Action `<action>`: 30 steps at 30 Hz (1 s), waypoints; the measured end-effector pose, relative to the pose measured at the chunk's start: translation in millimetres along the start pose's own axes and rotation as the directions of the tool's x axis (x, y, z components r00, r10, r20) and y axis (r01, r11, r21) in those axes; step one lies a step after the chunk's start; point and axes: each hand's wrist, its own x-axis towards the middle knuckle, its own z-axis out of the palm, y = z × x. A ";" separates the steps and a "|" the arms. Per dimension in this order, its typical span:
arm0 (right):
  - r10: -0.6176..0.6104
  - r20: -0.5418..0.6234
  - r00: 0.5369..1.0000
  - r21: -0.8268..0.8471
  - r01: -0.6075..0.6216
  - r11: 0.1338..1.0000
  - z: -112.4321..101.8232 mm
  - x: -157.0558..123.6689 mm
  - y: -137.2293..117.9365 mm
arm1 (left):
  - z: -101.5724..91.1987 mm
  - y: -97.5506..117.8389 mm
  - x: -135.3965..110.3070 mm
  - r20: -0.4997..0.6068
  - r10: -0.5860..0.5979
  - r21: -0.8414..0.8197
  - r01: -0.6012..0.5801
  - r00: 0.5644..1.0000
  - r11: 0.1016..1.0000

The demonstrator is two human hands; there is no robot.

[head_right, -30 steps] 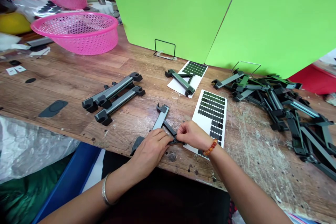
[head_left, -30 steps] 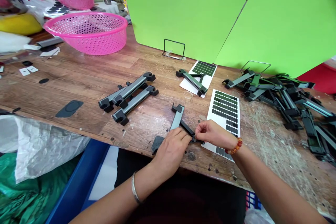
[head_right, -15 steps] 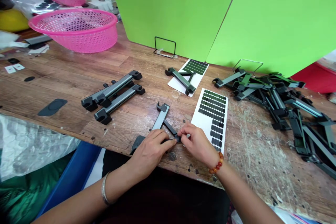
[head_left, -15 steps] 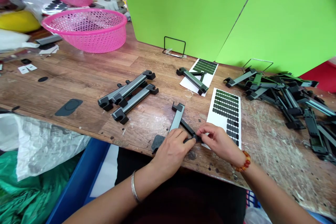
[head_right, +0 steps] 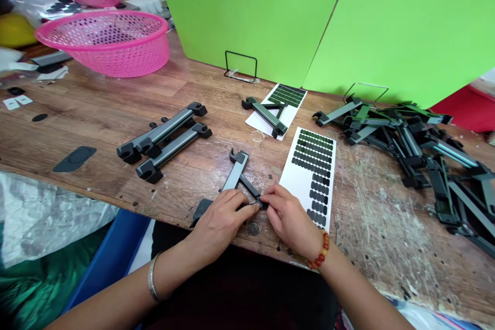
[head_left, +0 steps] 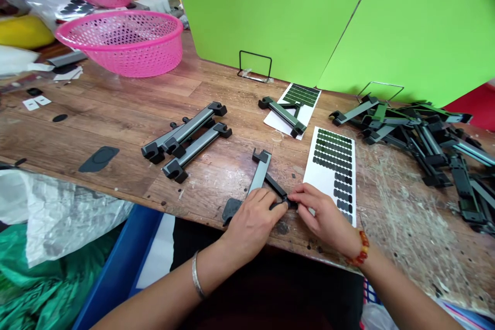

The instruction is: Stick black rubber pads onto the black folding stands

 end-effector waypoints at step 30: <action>0.477 -0.205 0.855 -0.119 -0.506 0.855 -33.6 -63.2 41.5 | 15.2 39.1 21.8 -0.022 0.081 -0.006 -0.081 0.996 0.997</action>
